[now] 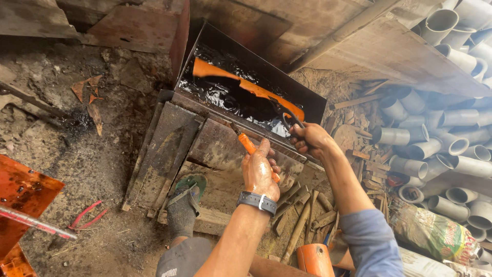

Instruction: The person uses pliers to handle a flexible orange sheet, dipping it into a black liquid bath to coat it. The person then transfers the coated sheet to a flat surface and uses pliers to smooth and spread the coating evenly across the material.

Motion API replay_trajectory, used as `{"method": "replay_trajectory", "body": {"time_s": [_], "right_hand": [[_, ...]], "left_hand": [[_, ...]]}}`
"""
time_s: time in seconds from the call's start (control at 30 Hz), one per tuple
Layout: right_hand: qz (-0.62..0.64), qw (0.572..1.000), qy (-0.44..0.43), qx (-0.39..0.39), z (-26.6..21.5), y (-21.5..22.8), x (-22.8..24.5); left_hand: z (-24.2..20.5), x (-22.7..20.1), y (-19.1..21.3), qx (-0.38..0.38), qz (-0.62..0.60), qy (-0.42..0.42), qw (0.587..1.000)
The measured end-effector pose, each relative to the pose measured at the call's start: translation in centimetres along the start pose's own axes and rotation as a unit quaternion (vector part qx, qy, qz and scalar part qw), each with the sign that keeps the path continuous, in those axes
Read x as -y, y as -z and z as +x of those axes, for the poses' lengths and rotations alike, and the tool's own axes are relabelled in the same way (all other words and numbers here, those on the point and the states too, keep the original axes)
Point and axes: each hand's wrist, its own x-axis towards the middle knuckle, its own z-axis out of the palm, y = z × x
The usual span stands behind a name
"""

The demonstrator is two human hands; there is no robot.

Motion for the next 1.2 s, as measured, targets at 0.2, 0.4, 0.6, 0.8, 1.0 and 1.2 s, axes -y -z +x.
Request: {"method": "replay_trajectory", "body": {"time_s": [0.2,0.4,0.6,0.8,1.0,1.2], "right_hand": [[-0.006,0.999,-0.042,-0.008,6.8,-0.5,1.3],[-0.028,0.997,-0.076,-0.012,13.4,-1.1,1.8],[0.004,0.997,-0.073,-0.029,17.7,-2.6,2.3],[-0.001,0.994,-0.107,0.013,19.7,-2.8,2.7],[0.084,0.992,-0.075,0.063,19.1,-1.8,1.8],[0.08,0.995,-0.039,0.042,10.7,0.2,1.8]], "left_hand": [[0.1,0.0,0.0,-0.004,0.0,0.0,1.0],[0.0,-0.8,-0.3,-0.015,0.001,0.001,1.0],[0.1,-1.4,-0.3,-0.022,-0.011,0.013,1.0],[0.3,-1.2,-0.2,-0.015,-0.026,0.008,1.0],[1.1,-0.7,0.1,-0.011,-0.033,0.002,0.999],[1.5,-0.6,0.3,-0.003,-0.015,0.011,1.0]]}}
